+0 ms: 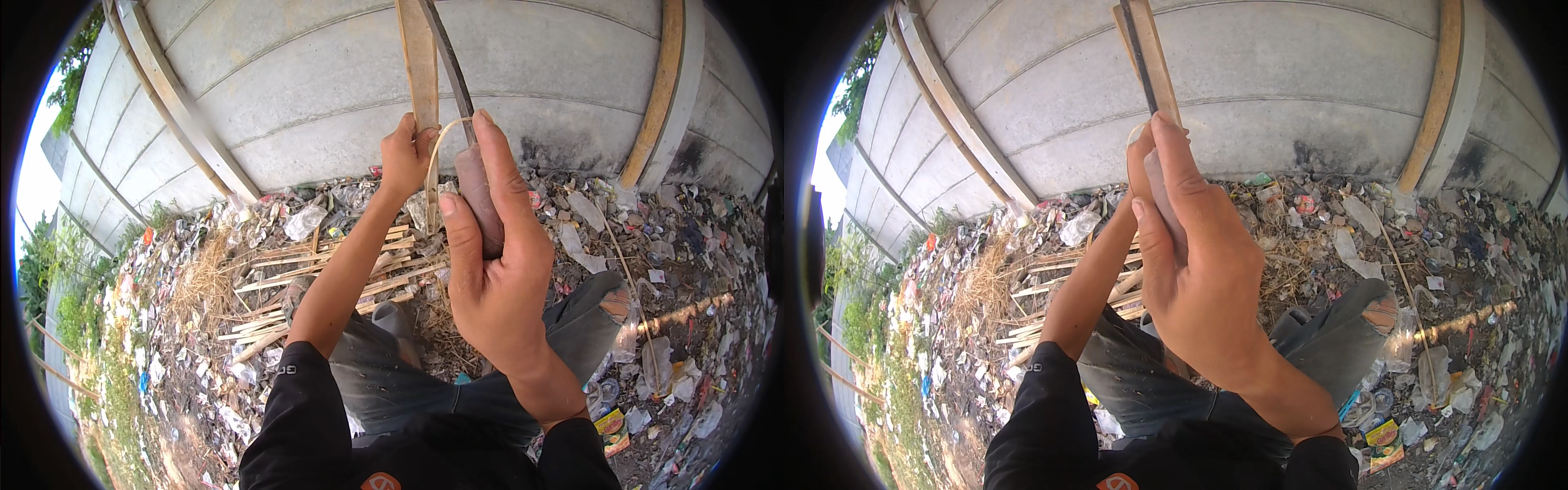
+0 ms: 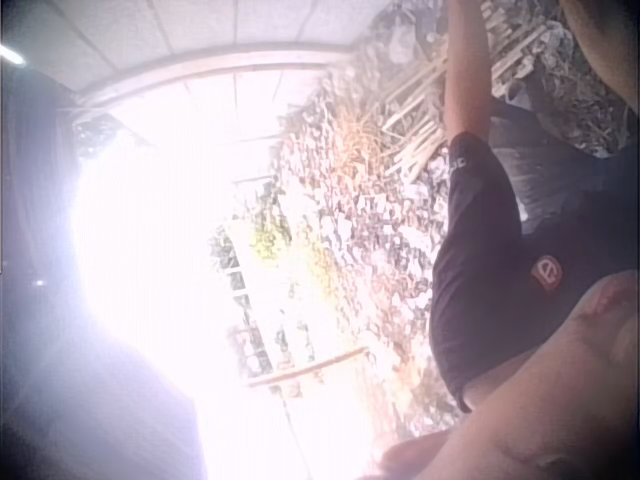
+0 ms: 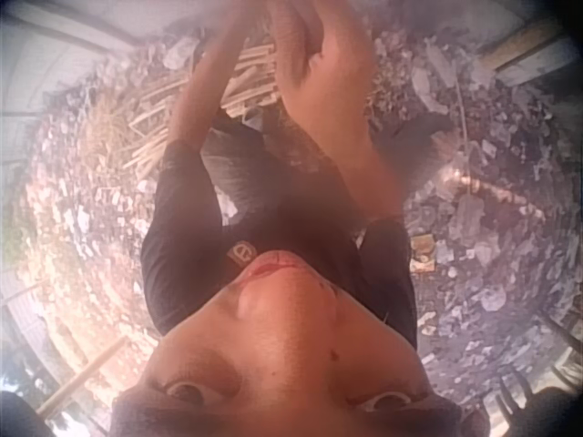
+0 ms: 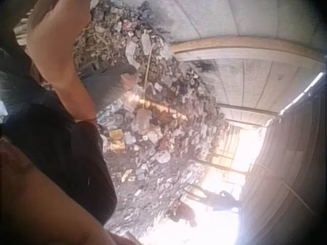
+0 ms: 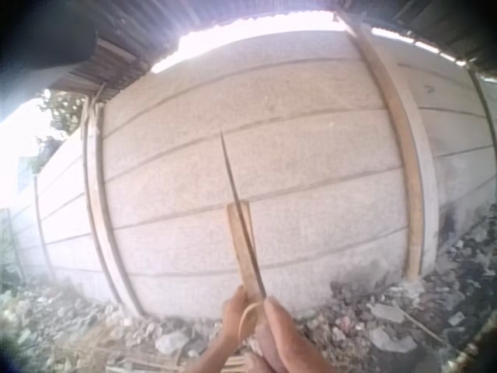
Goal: The person sits on the ground and uses a utility knife to shave thin strips of bamboo. They hold the bamboo stick in one hand and carefully scrape the surface with the knife in the other, creating a pile of finished sticks and debris.
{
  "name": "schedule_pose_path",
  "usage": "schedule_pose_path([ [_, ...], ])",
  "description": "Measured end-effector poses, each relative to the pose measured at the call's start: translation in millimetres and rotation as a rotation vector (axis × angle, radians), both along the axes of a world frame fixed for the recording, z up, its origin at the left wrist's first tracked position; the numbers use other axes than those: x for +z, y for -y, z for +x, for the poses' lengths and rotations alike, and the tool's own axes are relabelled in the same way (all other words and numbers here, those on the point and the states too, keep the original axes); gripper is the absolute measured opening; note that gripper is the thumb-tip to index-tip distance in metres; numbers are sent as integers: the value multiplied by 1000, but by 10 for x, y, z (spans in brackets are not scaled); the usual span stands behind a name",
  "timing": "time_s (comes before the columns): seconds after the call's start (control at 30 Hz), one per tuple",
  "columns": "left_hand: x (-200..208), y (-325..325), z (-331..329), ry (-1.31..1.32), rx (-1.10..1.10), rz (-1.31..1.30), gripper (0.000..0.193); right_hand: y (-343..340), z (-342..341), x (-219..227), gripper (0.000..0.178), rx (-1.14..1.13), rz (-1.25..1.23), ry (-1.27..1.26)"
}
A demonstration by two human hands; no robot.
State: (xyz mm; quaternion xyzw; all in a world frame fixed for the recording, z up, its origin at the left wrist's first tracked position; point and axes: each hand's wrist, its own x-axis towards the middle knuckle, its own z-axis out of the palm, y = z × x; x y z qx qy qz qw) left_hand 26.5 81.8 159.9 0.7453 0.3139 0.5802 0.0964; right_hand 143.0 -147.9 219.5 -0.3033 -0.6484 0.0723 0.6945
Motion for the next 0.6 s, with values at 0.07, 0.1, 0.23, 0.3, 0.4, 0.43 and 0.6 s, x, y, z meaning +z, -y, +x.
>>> schedule_pose_path([
  [0.07, 10, 9, 0, -12, 16, -10, 12, 4, -8, -6, 52, 28, -23, -9],
  [0.1, 23, 24, 0, -26, 34, -18, 12, 9, -17, -6, 52, 11, -28, -26],
  [0.23, 76, 177, 22, 41, 23, -122, 11, 56, -22, 27, 54, -40, -95, 28],
  [0.3, 58, 270, 30, 24, -26, -22, 13, 84, 0, 53, 57, -119, -121, 85],
  [0.4, 96, 255, -105, -4, -12, -118, 15, 120, 35, 93, 61, -94, -187, 88],
  [0.43, 99, 215, -154, -52, 68, -69, 15, 127, 51, 97, 60, -118, -201, 81],
  [0.6, 2, -57, -316, -112, 120, -107, 17, 190, 80, 140, 59, -54, -324, 89],
])
